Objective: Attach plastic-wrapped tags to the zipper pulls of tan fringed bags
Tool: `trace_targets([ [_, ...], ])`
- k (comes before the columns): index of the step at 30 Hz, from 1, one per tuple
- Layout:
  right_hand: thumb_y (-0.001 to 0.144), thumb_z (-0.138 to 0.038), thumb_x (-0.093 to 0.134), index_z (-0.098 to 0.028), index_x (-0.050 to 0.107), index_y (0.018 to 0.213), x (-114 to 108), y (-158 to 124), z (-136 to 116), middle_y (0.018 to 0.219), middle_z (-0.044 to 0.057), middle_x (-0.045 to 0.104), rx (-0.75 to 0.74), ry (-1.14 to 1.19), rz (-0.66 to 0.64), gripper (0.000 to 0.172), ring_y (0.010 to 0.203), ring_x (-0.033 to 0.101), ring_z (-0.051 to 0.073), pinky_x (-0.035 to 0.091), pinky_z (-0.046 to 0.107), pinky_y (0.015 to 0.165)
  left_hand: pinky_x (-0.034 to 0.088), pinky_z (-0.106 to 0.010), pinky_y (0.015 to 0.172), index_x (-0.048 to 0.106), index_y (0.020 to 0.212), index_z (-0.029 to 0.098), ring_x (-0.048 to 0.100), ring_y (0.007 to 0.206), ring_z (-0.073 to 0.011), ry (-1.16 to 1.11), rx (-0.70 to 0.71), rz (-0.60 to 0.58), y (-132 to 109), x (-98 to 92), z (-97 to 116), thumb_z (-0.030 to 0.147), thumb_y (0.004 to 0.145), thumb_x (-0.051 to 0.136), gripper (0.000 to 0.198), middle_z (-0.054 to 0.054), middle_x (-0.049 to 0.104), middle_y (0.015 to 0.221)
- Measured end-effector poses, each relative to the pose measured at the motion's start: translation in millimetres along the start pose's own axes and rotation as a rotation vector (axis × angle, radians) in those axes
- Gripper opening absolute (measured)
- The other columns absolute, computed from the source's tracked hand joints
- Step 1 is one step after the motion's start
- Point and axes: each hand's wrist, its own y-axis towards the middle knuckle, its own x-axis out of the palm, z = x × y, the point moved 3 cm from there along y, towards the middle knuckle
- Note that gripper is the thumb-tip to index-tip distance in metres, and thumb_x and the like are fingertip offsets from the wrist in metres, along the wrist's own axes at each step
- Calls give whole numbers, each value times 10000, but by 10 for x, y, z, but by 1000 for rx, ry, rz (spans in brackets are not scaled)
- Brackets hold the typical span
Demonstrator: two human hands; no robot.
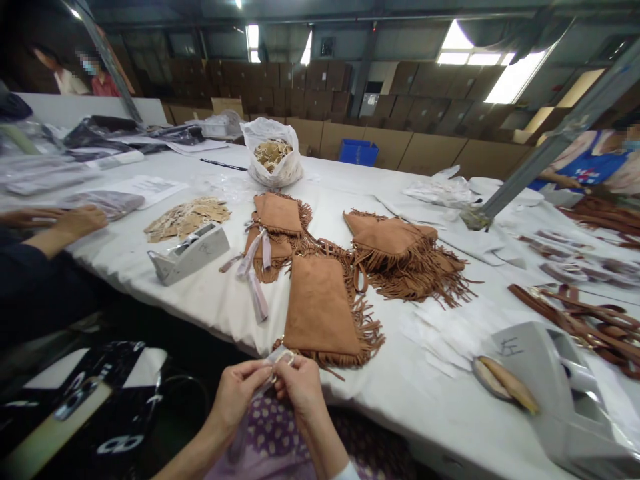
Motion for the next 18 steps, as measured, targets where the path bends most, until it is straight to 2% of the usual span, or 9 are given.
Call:
trace_targets([
  [4,613,-340,694,-125,619,612,-19,-12,-17,439,-16,547,36,52,-23,227,383,433,70,307,191,392,496,-286,731,759,889,134,663,790,-235,70,81,33,-30,34,23,309,760,609,264,-66,755,841],
  [7,601,-406,739,-110,649,677,-47,-18,-14,495,-2,580,68,134,-93,319,412,451,62,311,176,407,506,-290,764,753,916,163,667,853,-243,147,166,41,-65,51,64,310,786,581,261,-59,753,896],
  [10,599,-412,753,-113,640,657,-77,-14,-12,484,-8,570,58,121,-110,325,403,438,53,278,166,396,515,-276,769,745,944,179,666,881,-232,176,212,46,-94,74,83,300,810,551,265,-55,746,930],
  [12,608,-408,745,-118,632,640,-84,-8,-11,456,-18,549,52,90,-102,313,383,414,51,261,170,384,521,-259,746,737,961,180,670,852,-215,195,240,60,-110,89,78,291,824,537,267,-54,743,912],
  [14,621,-411,732,-123,623,624,-83,-8,-13,436,-23,532,53,63,-77,308,369,395,51,255,176,376,516,-230,674,735,960,182,664,755,-184,281,305,82,-128,96,71,284,843,520,265,-44,722,806],
  [16,629,-419,725,-127,610,603,-84,-16,-21,436,-23,523,57,60,-54,314,376,399,54,264,177,378,487,-204,596,730,971,190,631,641,-148,441,419,98,-151,93,71,268,871,486,275,-25,653,687],
  [18,625,-418,732,-127,604,601,-84,-30,-25,458,-18,530,76,94,-58,318,401,421,59,289,175,393,467,-190,576,711,1017,205,603,589,-122,626,556,79,-173,91,80,239,894,448,293,-14,598,655],
])
